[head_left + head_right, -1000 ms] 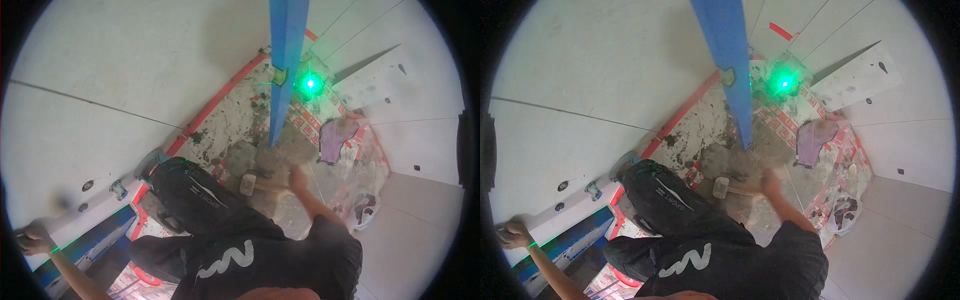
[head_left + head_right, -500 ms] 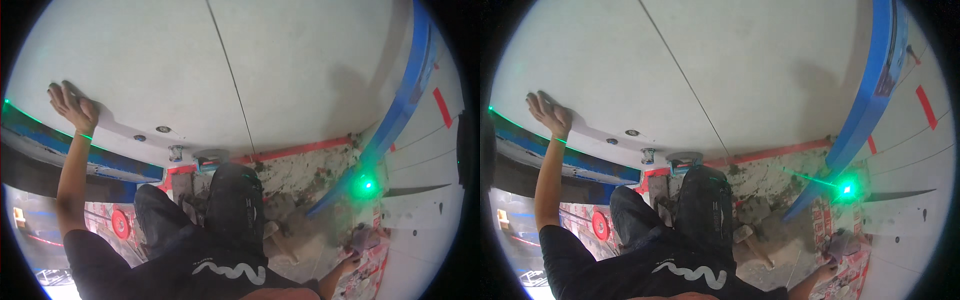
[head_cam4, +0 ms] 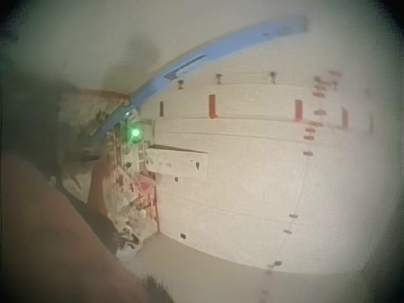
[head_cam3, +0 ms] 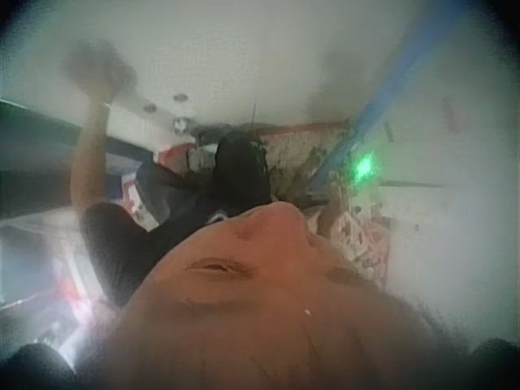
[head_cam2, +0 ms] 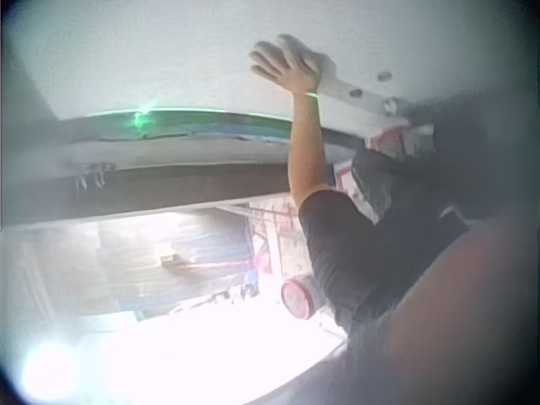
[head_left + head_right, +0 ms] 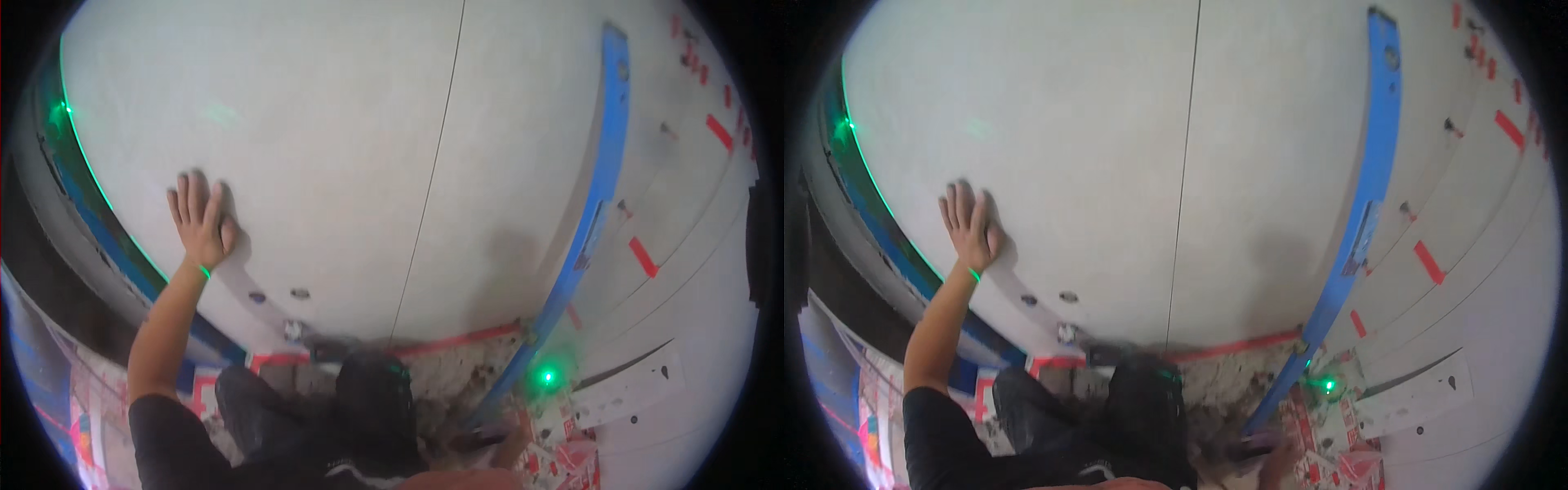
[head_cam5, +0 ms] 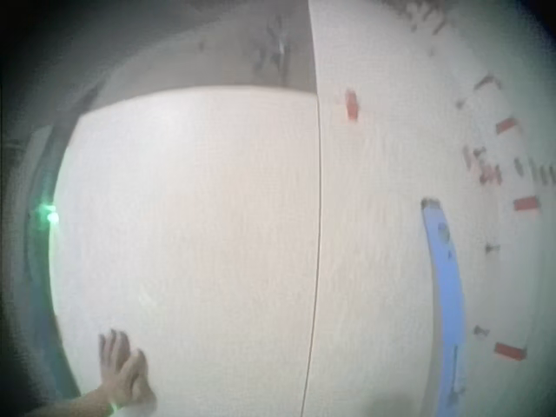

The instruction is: Installing large format tiles onto a wall using mortar, a notched trowel, and a rubber mallet, while using a laser level for alignment.

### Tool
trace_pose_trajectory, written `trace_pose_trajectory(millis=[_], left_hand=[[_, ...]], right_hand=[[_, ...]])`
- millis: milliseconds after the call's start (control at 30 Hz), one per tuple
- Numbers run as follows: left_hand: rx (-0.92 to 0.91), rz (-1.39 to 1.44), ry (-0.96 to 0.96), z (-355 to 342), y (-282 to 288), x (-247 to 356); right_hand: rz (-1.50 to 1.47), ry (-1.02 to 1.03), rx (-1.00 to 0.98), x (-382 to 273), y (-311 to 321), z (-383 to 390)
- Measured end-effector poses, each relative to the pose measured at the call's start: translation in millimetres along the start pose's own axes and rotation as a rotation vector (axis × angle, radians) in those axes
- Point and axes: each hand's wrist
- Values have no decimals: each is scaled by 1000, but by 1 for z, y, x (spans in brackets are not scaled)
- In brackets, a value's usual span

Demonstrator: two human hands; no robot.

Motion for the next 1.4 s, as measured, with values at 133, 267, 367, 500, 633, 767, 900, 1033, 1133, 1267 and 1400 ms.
trace_pose_trajectory(millis=[133, 267, 367, 500, 633, 767, 900, 1033, 1133, 1267, 1400], left_hand=[[15, 60, 38, -2, 5, 8], [47, 92, 43, 1, 20, 4], [-30, 161, 9, -2, 4, 15], [-47, 146, -32, 16, 12, -5], [-26, 155, -33, 9, 11, -3], [-39, 141, -37, 16, 13, -9], [-57, 158, -29, 22, 22, -16], [-61, 219, -42, 15, 17, -8], [-6, 274, -7, 16, 6, 2], [-62, 274, 60, 41, 5, -14], [9, 401, 113, 47, -1, 7]], right_hand=[[-115, 24, -384, -122, -74, 44], [-72, 596, -276, -84, -226, 21], [-63, 993, -85, -119, -327, -15], [443, 1063, -125, -257, -325, -32], [165, 1203, 86, -385, -316, -113], [116, 1336, 307, -569, -250, -148], [55, 1342, 304, -746, -173, -170], [-27, 1510, 427, -835, -128, -227], [28, 1444, 335, -820, -119, -236], [197, 940, -28, -746, -155, -110], [102, 1260, 230, -566, -228, -131]])
Point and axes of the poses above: each hand's wrist, its own z-axis away from the middle knuckle, its own y-axis out of the back of the hand, x = y × z, and after that the axes turned 2 degrees about -x, right-handed
